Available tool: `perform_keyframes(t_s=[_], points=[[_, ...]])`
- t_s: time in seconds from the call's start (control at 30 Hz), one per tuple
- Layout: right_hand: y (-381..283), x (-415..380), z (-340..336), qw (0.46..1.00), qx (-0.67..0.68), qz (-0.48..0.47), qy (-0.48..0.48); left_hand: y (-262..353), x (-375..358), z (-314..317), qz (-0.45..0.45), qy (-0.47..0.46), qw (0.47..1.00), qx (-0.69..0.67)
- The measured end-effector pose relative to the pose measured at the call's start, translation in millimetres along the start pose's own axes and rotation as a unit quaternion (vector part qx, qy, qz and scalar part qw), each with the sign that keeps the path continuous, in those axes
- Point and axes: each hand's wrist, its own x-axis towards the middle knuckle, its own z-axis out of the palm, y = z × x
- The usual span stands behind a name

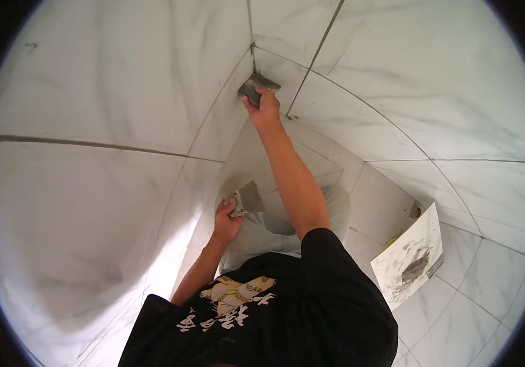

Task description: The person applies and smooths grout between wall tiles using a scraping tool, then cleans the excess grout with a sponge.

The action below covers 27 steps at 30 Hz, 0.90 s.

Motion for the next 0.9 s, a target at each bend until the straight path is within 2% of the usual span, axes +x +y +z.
perform_keyframes(t_s=[0.07, 0.13, 0.2, 0.3, 0.4, 0.5, 0.67, 0.9], points=[[-4.5, -9.8, -4.8, 0.998, 0.042, 0.025, -0.046, -3.1, -1.5, -0.8, 0.012, 0.014, 1.0, 0.006], [-0.6, -8.8, -22.0, 0.998, 0.031, 0.039, -0.034, -1.1, 4.5, -0.6, 0.03, 0.019, 0.999, 0.015], [5.9, 4.6, -36.4, 0.998, 0.021, 0.053, -0.019, -0.5, 2.4, -1.3, 0.01, 0.05, 0.999, -0.014], [13.0, 25.8, -46.1, 0.998, 0.026, 0.063, -0.019, 1.3, 1.9, 0.5, -0.003, 0.047, 0.999, -0.018], [14.1, 43.0, -36.8, 0.998, 0.03, 0.051, 0.027, -0.5, -0.1, 3.9, 0.013, 0.05, 0.998, -0.018], [6.6, 41.8, -23.1, 0.999, 0.023, 0.046, 0.006, 1.5, -3.2, 9.4, 0.008, 0.068, 0.998, -0.014], [-9.9, 16.4, 1.2, 0.998, 0.036, 0.022, -0.047, 0.4, -3.7, 4.3, 0.003, 0.034, 0.999, -0.008], [-35.6, -18.9, 42.2, 0.998, 0.052, 0.028, -0.04, 0.2, -4.6, 8.7, 0.026, -0.007, 1.0, 0.004]])
